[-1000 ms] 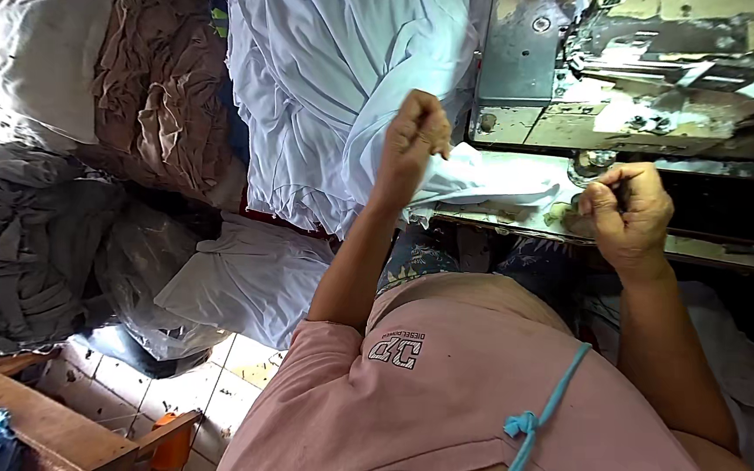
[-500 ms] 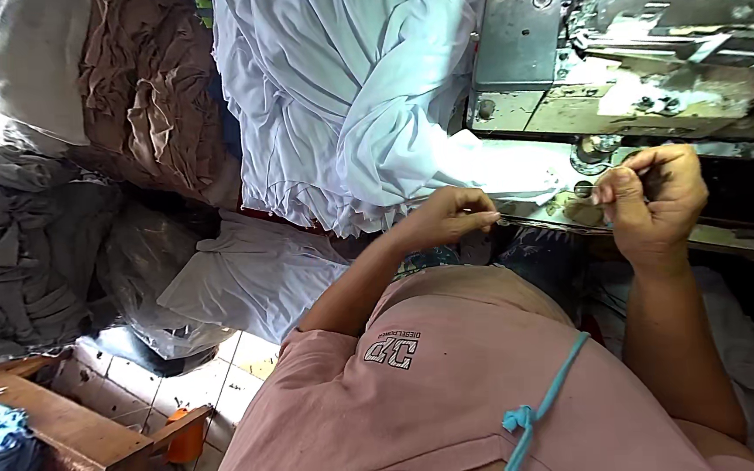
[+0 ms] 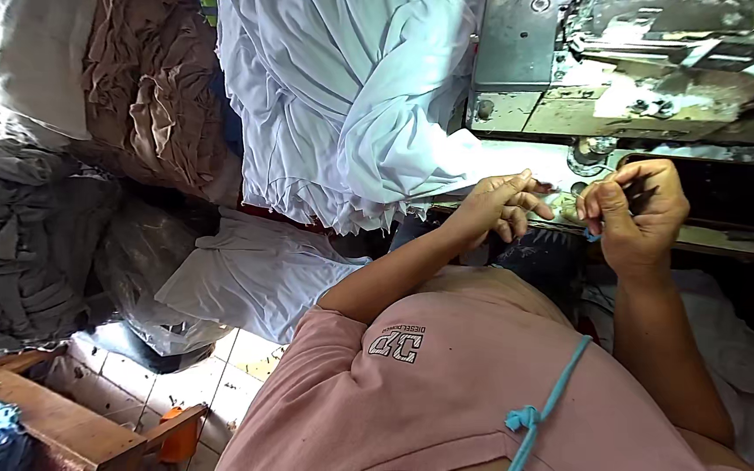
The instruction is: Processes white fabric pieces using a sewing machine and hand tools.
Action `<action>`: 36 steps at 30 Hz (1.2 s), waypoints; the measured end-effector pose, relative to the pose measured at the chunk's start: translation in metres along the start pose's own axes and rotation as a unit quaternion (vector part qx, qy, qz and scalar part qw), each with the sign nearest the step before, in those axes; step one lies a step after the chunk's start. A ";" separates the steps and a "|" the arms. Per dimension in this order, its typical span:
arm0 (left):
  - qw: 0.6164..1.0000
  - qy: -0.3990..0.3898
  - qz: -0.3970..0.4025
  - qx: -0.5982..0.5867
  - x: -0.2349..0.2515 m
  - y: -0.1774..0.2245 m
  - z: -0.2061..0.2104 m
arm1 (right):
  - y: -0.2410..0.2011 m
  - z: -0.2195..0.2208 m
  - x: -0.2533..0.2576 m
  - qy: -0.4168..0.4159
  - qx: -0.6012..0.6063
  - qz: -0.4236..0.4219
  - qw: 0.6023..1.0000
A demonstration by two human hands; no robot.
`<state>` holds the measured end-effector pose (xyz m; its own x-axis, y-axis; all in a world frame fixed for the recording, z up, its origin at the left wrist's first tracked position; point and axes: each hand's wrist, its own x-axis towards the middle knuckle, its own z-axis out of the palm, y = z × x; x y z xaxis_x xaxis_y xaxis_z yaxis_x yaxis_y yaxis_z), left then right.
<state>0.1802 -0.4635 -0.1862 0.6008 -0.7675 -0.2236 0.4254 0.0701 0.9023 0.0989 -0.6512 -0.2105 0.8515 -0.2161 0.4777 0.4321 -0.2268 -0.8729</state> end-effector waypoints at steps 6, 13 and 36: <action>0.996 0.029 -0.053 -0.058 -0.010 -0.011 -0.026 | -0.002 -0.001 0.001 -0.006 -0.001 -0.007 1.000; 0.974 0.123 -0.050 -0.181 -0.013 -0.014 -0.020 | 0.001 0.004 -0.001 -0.035 -0.020 -0.019 0.999; 0.971 0.101 0.216 0.030 -0.009 0.019 0.004 | -0.026 0.035 0.008 0.029 -0.238 -0.083 0.967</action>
<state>0.1806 -0.4580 -0.1653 0.8374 -0.5337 0.1178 0.0676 0.3151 0.9467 0.1045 -0.6137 -0.1874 0.7579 -0.1896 0.6242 0.3636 -0.6716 -0.6455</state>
